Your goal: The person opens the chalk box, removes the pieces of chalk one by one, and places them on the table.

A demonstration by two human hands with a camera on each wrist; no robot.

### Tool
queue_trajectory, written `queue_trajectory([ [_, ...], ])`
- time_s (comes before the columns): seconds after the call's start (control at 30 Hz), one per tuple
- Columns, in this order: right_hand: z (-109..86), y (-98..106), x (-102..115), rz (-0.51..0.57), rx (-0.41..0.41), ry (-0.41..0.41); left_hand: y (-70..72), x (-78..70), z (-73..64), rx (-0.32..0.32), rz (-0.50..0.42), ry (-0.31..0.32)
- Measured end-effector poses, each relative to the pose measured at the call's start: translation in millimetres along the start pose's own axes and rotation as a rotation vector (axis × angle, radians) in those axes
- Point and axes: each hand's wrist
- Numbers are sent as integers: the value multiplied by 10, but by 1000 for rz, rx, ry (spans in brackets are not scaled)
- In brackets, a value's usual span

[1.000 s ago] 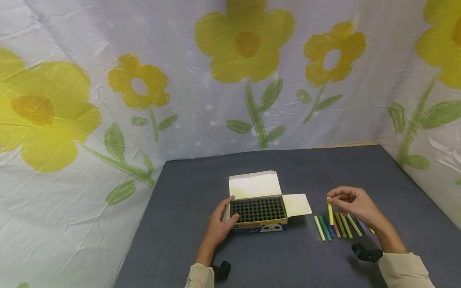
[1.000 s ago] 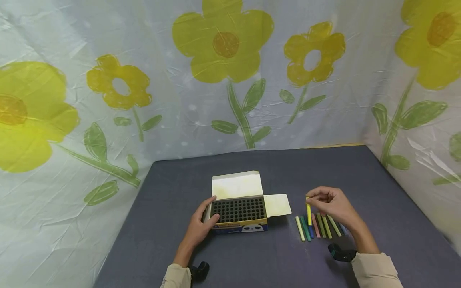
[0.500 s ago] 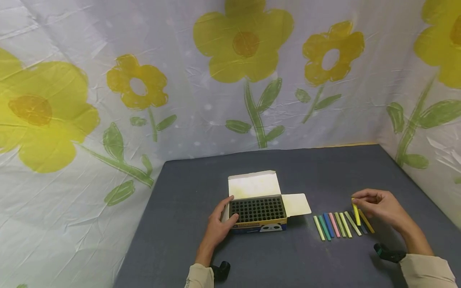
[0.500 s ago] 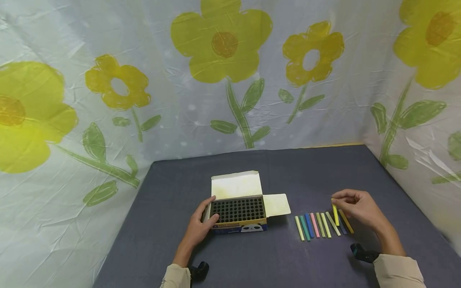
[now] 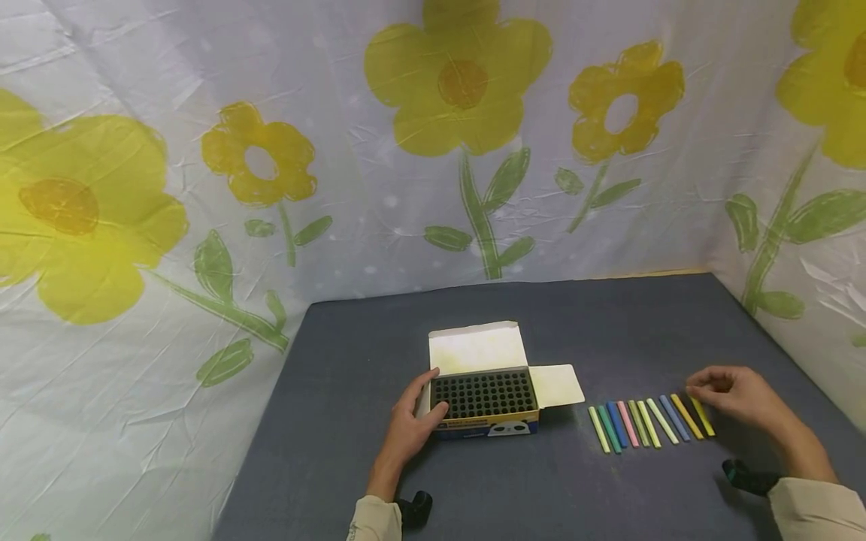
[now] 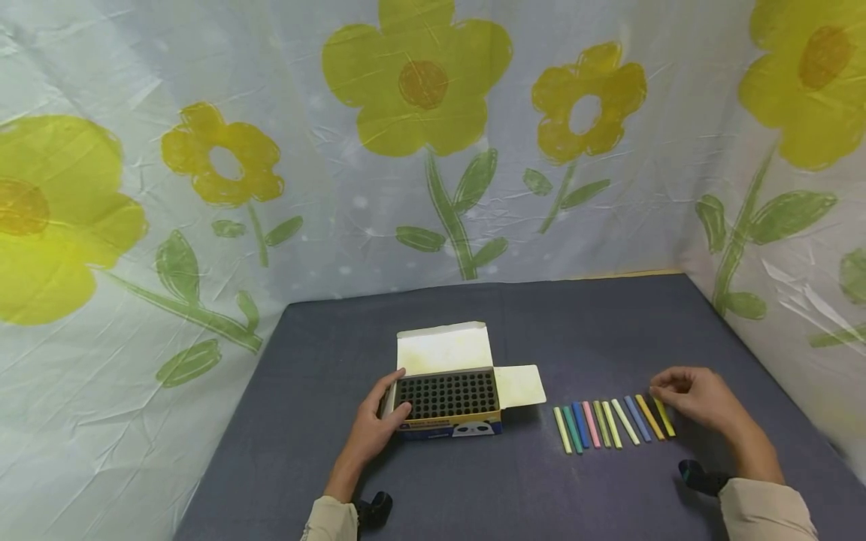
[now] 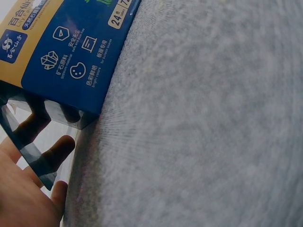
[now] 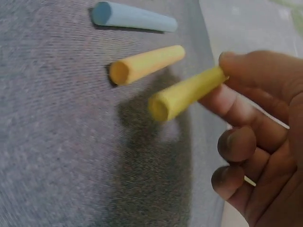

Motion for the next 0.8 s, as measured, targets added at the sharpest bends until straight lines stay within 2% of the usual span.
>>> queue_trajectory([
  [0.2, 21, -53, -28, -99, -22, 67, -5, 7, -7, 0, 3, 5],
  [0.4, 67, -109, -37, -151, -27, 84, -30, -1, -4, -4, 8, 9],
  [0.67, 53, -115, -19, -164, -6, 77, -59, -16, 30, 14, 15, 9],
  [0.8, 35, -79, 18, -164, -30, 87, -56, 2, 40, 24, 12, -11],
])
Point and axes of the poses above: each hand's wrist, its own z-axis towards the middle knuckle, its own y-axis out of the back of the hand, x = y × z, and after that the axes turned 12 degrees about -x, right-handed
